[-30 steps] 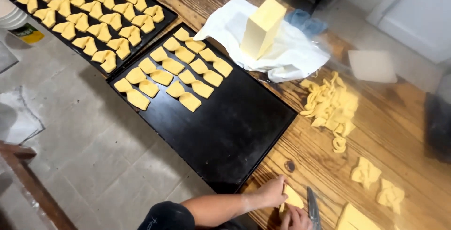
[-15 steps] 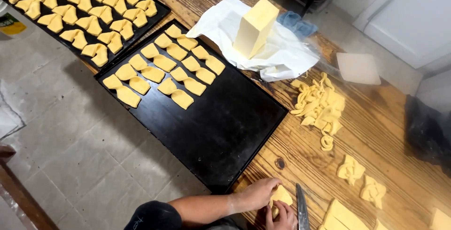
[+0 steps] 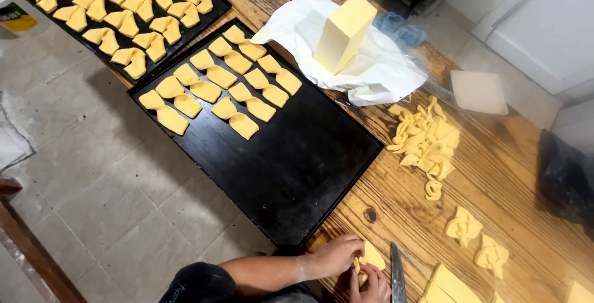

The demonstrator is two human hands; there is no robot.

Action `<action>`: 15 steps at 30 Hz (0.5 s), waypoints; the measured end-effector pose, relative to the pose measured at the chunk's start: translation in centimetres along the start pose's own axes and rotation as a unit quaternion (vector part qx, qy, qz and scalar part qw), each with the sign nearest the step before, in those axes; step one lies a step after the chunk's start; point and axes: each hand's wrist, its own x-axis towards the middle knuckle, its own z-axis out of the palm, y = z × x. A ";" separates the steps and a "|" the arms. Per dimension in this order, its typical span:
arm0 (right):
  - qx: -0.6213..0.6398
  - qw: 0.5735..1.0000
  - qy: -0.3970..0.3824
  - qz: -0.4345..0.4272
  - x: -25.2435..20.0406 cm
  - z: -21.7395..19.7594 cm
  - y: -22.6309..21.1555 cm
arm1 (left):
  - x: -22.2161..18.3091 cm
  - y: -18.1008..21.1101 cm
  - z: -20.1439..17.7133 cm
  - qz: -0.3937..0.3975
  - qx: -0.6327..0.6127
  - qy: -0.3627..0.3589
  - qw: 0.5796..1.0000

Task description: Cutting dough into rectangles and folding them into decorative pastry shapes on a wooden table

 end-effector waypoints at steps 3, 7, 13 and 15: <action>0.035 0.998 0.033 -0.039 0.2 -0.3 -0.5 | 0.4 -1.0 0.8 0.028 -0.004 0.025 0.999; -0.007 1.000 0.020 -0.017 0.4 -1.6 -2.3 | 0.7 -0.5 0.0 -0.022 -0.013 -0.034 0.999; -0.049 0.988 0.101 -0.107 0.4 -0.5 -1.3 | 0.9 -1.1 1.1 0.003 0.010 -0.015 1.000; -0.011 0.986 0.122 -0.112 0.5 0.7 -0.3 | 0.7 -1.1 1.2 0.002 -0.021 0.009 1.000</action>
